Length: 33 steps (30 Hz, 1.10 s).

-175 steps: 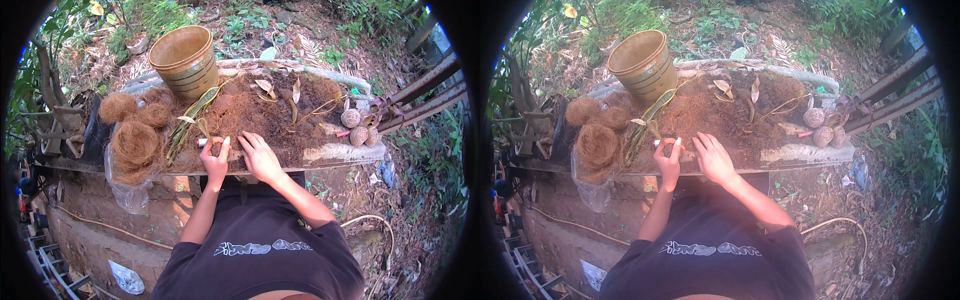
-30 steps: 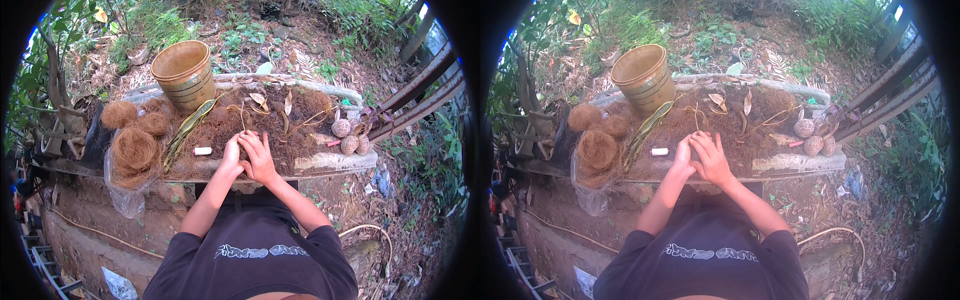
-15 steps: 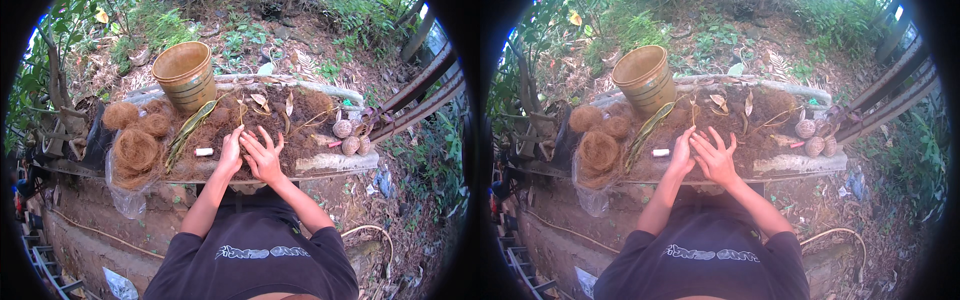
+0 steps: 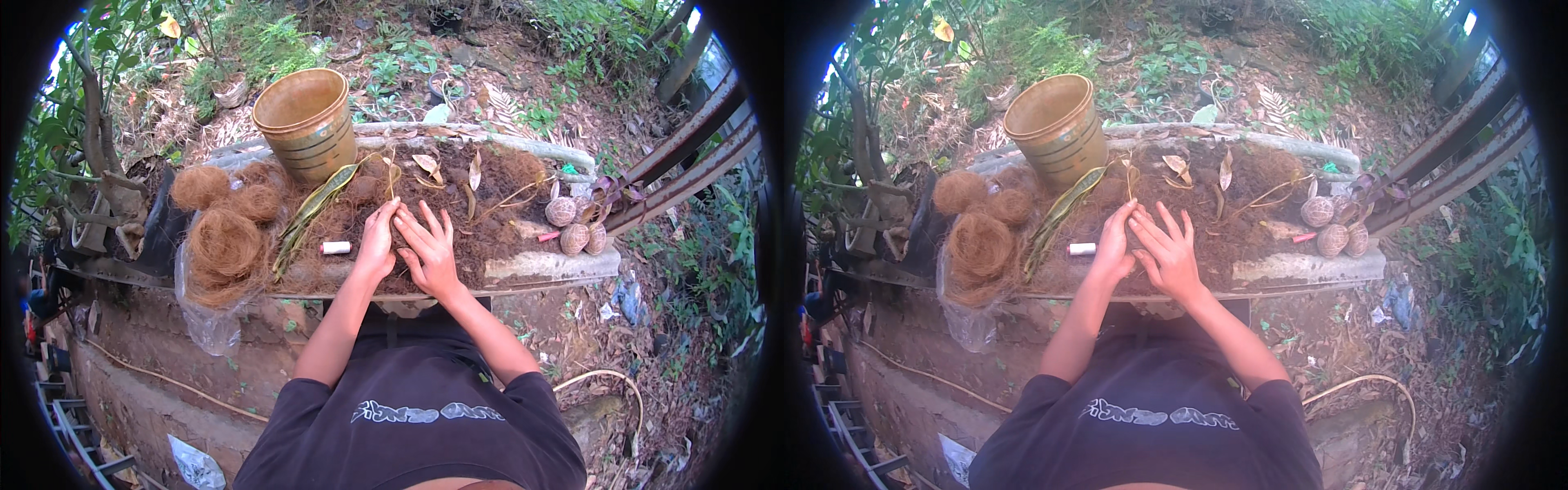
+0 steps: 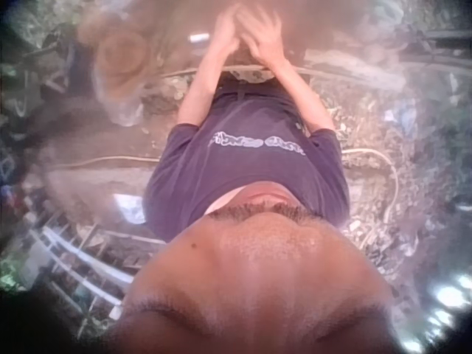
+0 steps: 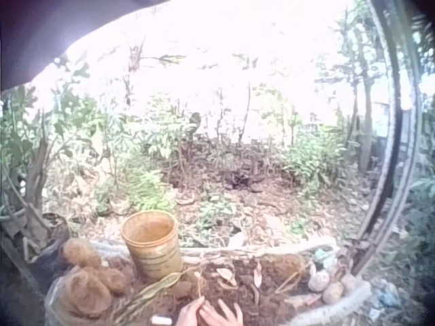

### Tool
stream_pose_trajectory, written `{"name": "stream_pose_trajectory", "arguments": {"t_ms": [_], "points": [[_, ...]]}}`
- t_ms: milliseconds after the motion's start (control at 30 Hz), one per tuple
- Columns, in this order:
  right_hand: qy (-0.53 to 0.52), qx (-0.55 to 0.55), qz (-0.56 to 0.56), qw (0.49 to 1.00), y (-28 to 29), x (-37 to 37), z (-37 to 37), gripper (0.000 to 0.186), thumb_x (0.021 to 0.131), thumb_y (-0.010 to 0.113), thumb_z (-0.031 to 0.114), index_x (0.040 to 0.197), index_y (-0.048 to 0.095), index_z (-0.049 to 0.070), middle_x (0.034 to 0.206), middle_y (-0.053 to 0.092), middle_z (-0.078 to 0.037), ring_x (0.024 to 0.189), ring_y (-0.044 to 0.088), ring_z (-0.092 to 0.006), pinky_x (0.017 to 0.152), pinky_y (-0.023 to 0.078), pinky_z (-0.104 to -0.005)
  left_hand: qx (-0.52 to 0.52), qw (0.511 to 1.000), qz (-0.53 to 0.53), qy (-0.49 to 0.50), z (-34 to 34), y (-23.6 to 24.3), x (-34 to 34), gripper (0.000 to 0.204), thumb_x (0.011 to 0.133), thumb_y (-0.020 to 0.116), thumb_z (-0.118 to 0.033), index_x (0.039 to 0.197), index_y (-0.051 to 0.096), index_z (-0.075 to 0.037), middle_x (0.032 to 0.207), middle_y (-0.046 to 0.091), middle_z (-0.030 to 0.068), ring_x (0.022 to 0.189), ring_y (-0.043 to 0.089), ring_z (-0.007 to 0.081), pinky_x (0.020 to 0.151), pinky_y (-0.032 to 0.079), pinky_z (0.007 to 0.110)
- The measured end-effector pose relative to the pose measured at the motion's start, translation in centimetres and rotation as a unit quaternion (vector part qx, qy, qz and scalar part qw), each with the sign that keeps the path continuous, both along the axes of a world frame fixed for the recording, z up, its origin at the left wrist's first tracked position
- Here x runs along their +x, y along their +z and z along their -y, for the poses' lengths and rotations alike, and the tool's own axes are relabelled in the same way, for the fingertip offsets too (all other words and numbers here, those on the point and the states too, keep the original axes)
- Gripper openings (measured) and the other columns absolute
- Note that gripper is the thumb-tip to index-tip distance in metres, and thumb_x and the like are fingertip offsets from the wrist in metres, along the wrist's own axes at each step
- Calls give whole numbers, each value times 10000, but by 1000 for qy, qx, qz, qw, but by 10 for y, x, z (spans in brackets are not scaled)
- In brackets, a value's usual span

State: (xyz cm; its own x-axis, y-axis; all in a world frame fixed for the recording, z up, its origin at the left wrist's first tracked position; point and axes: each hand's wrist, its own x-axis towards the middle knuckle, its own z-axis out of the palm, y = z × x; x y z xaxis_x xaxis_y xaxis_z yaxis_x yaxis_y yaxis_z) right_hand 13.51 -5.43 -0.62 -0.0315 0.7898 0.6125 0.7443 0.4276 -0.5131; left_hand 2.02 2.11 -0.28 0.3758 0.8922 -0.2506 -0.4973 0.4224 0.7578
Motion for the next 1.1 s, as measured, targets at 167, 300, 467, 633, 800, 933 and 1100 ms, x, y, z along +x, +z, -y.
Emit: {"name": "stream_pose_trajectory", "arguments": {"t_ms": [167,300,467,633,800,933,1100], "points": [[-27,13,-41,999,-5,-1,-4,328,857,686,207,1182,720,188,1264,667,6,1363,427,-358,1135,178,-615,-9,998,-43,-34,3,0,-1,400,1018,483,-461,949,581,-80,913,591,22,878,578,114,795,477,274],[-15,-20,-136,990,-9,-2,-2,258,864,696,178,1114,749,142,1137,725,-26,1319,484,-359,1138,217,-592,-105,993,44,31,16,11,5,462,1009,450,-543,972,579,-101,919,583,10,857,560,98,778,470,289],[16,-47,-200,978,-13,0,-8,269,859,692,148,1122,746,154,1159,716,-23,1315,485,-363,1128,239,-604,-12,999,-2,33,14,-7,6,321,1056,421,-355,1003,576,-79,956,599,20,875,569,102,791,476,274],[-48,4,10,999,1,-1,1,280,869,666,217,1138,743,230,1263,666,20,1335,458,-376,1106,233,-663,-41,997,59,-6,11,-16,0,262,1054,414,-270,1033,573,-64,946,605,34,900,603,118,769,504,276],[-44,26,-30,998,2,-4,0,225,819,717,203,1039,762,198,1235,678,6,1317,481,-378,1103,221,-680,-48,998,45,3,15,-6,6,228,1043,410,-217,985,578,-74,885,598,15,799,577,81,694,476,231],[-62,22,-65,996,-7,-5,-2,174,778,770,221,950,771,199,1165,706,37,1304,496,-381,1087,203,-708,-11,999,31,26,20,-6,10,221,1035,416,-199,973,584,-68,854,580,5,759,547,73,675,455,221],[-62,-11,-160,985,-11,-9,0,129,822,757,225,947,770,196,1076,737,14,1330,475,-374,1095,186,-697,48,999,-24,5,21,2,4,207,1032,415,-187,960,579,-81,868,560,11,814,544,83,721,457,250]]}}
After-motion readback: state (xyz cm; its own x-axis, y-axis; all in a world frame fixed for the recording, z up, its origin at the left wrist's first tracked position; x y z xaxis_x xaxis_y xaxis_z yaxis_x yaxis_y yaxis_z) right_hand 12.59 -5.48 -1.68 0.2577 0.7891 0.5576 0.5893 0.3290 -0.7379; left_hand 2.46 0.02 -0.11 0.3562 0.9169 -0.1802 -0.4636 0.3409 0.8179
